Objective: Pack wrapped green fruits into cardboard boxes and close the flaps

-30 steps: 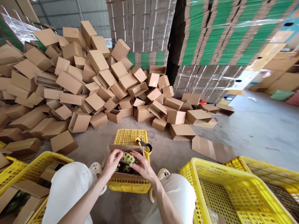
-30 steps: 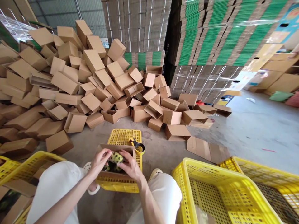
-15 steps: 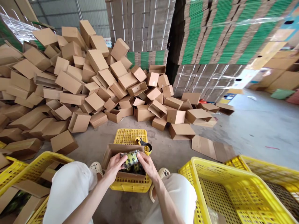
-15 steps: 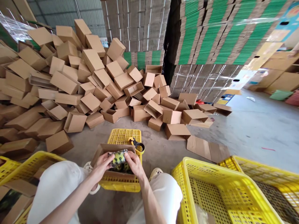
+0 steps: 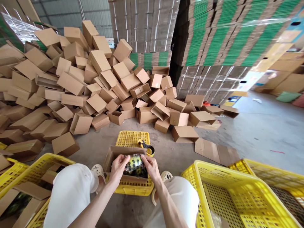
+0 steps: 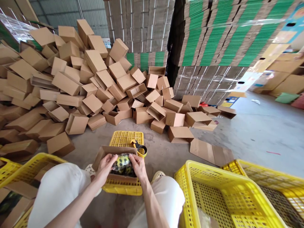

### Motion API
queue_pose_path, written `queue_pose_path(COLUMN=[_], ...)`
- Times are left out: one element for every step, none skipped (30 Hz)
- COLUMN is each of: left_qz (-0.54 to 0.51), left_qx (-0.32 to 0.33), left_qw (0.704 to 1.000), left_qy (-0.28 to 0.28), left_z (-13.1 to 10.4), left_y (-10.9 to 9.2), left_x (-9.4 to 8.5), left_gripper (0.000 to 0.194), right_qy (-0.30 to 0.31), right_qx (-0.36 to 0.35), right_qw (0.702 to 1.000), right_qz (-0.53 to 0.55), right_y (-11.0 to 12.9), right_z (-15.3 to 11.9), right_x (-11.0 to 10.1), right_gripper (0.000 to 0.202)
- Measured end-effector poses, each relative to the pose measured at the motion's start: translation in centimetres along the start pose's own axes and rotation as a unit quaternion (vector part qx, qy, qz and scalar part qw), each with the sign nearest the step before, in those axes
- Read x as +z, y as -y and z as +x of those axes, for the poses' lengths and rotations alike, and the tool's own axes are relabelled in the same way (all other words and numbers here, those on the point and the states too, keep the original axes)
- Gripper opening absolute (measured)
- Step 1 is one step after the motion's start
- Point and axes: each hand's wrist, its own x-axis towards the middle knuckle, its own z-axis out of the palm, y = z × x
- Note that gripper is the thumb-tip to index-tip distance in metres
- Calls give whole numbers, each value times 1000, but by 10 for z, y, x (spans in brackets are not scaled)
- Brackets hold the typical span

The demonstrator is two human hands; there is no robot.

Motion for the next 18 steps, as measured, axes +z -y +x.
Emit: queue_pose_path(left_qz=[5, 6, 1, -10, -25, -42, -58, -72, -85, -98, -110, -121, -129, -137, -144, -151, -158, -166], left_qx=[8, 11, 10, 5, -3, -12, -21, -28, -35, -43, -53, -63, -72, -81, -89, -95, -100, -103], left_qw=[1000, 1000, 1000, 1000, 999, 999, 998, 997, 996, 994, 992, 991, 989, 987, 985, 984, 982, 979], left_qy=[-13, -21, -25, -24, -21, -16, -14, -13, -13, -13, -15, -16, -18, -16, -9, 7, 31, 59], left_z=[1, 1, 1, 1, 1, 0, 0, 1, 1, 2, 3, 4, 4, 4, 3, 1, -1, -3], left_y=[0, 0, -1, -3, -4, -5, -6, -7, -6, -6, -5, -4, -4, -4, -4, -4, -5, -6], left_x=[0, 1, 1, 1, 2, 2, 3, 4, 4, 5, 5, 5, 4, 3, 2, 1, -1, -3], left_gripper=[56, 56, 57, 57, 57, 58, 59, 59, 60, 60, 60, 59, 57, 56, 55, 57, 61, 67], right_qy=[-2, -4, -7, -11, -16, -20, -25, -29, -31, -33, -33, -32, -32, -34, -38, -45, -54, -61], right_qx=[-3, -5, -7, -7, -7, -6, -5, -4, -2, 0, 2, 7, 12, 18, 23, 26, 22, 14], right_qw=[1000, 1000, 1000, 1000, 1000, 1000, 999, 999, 999, 999, 999, 999, 999, 999, 999, 998, 998, 998], right_qz=[-3, -5, -8, -11, -15, -18, -19, -20, -19, -16, -11, -4, 4, 12, 18, 19, 15, 8], right_y=[0, 0, 0, 0, 1, 1, 1, 1, 2, 2, 3, 4, 5, 5, 6, 6, 6, 6], right_z=[0, 0, 0, 0, 0, 0, 0, 0, 0, 0, 0, -1, -1, -1, -1, -1, -1, -1], right_x=[-1, -1, -2, -3, -4, -4, -4, -5, -4, -4, -3, -3, -2, -2, -2, -3, -3, -4], right_gripper=[60, 60, 60, 60, 60, 61, 62, 62, 63, 63, 63, 63, 63, 62, 62, 61, 61, 61])
